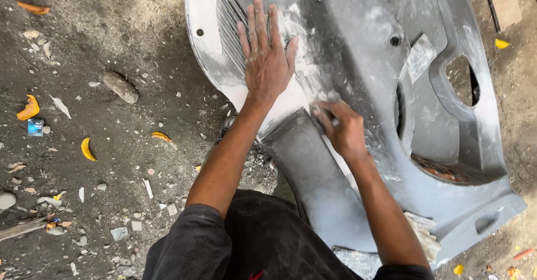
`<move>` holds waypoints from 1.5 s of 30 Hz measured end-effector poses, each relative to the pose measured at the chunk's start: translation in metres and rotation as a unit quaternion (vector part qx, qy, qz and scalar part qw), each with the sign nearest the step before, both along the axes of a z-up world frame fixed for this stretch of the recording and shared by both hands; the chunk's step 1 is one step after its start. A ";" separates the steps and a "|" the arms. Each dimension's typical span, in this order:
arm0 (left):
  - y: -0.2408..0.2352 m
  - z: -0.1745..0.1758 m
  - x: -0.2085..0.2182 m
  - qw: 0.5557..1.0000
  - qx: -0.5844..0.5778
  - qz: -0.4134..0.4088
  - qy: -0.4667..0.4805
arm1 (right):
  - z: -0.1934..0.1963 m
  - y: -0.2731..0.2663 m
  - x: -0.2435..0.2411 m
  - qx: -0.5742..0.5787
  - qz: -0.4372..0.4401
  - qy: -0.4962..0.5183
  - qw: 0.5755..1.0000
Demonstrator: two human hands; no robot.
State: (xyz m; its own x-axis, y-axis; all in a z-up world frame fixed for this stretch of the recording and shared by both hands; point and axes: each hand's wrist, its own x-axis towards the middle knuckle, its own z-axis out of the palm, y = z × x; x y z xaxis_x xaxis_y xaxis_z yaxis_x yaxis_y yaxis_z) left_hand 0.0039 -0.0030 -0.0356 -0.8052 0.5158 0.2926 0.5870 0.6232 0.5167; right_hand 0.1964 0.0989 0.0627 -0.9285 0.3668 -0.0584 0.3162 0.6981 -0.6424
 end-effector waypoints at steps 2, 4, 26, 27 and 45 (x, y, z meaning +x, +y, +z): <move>-0.001 0.005 0.013 0.999 -0.011 0.013 0.027 | -0.008 -0.002 0.036 0.048 0.005 0.018 0.999; 0.003 0.027 -0.003 0.999 -0.033 0.016 0.002 | -0.018 -0.002 0.000 0.028 -0.019 0.032 0.999; -0.001 0.055 -0.002 0.967 -0.206 -0.020 -0.147 | 0.000 -0.001 0.039 0.027 -0.065 -0.023 0.997; 0.001 0.054 -0.004 0.968 -0.202 -0.022 -0.149 | -0.001 0.001 0.074 0.030 -0.066 -0.025 0.997; 0.002 0.074 -0.002 0.962 -0.214 -0.022 -0.167 | -0.007 0.004 0.181 0.078 -0.101 -0.047 0.991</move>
